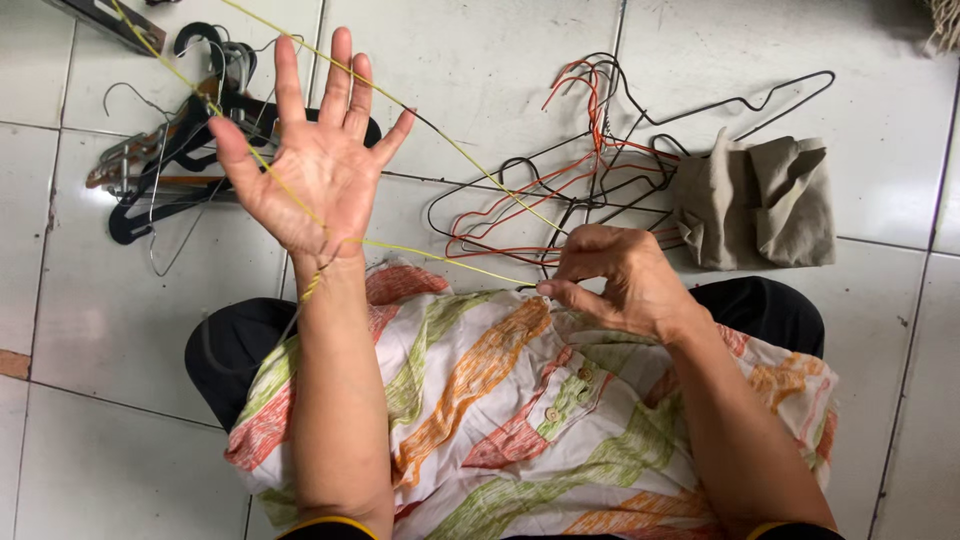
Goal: The person sits on the floor and repairs wire clothes hangers by wrapping thin wire around the frame and wiping them with a cloth. They use scissors to trim excess wire and continue wrapping and wiping multiple hangers.
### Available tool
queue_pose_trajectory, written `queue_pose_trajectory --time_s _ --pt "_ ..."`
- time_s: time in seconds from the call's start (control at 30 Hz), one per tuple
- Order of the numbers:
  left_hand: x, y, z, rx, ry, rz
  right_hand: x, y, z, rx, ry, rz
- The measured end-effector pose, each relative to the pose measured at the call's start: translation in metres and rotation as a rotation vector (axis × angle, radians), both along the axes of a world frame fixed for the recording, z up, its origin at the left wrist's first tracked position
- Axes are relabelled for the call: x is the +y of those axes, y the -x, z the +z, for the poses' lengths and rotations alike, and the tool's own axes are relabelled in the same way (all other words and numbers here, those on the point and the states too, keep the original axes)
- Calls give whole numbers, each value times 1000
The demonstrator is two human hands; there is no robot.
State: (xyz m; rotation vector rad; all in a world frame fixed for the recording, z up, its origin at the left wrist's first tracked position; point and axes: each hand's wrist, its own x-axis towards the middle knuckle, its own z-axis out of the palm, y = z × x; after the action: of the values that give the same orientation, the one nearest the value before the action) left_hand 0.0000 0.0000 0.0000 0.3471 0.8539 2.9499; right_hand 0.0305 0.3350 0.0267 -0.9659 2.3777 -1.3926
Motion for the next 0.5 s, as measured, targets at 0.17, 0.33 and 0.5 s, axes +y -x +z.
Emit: queue_pose_trajectory --time_s 0.17,0.33,0.5 --pt "13 0 -1 -41 18 55 -5 2 -11 -53 238 -102" --pt "44 -5 -3 -42 7 48 -33 0 -42 -391 340 -482" --pt "68 -10 -8 -18 27 36 -36 -4 -59 -242 146 -562"
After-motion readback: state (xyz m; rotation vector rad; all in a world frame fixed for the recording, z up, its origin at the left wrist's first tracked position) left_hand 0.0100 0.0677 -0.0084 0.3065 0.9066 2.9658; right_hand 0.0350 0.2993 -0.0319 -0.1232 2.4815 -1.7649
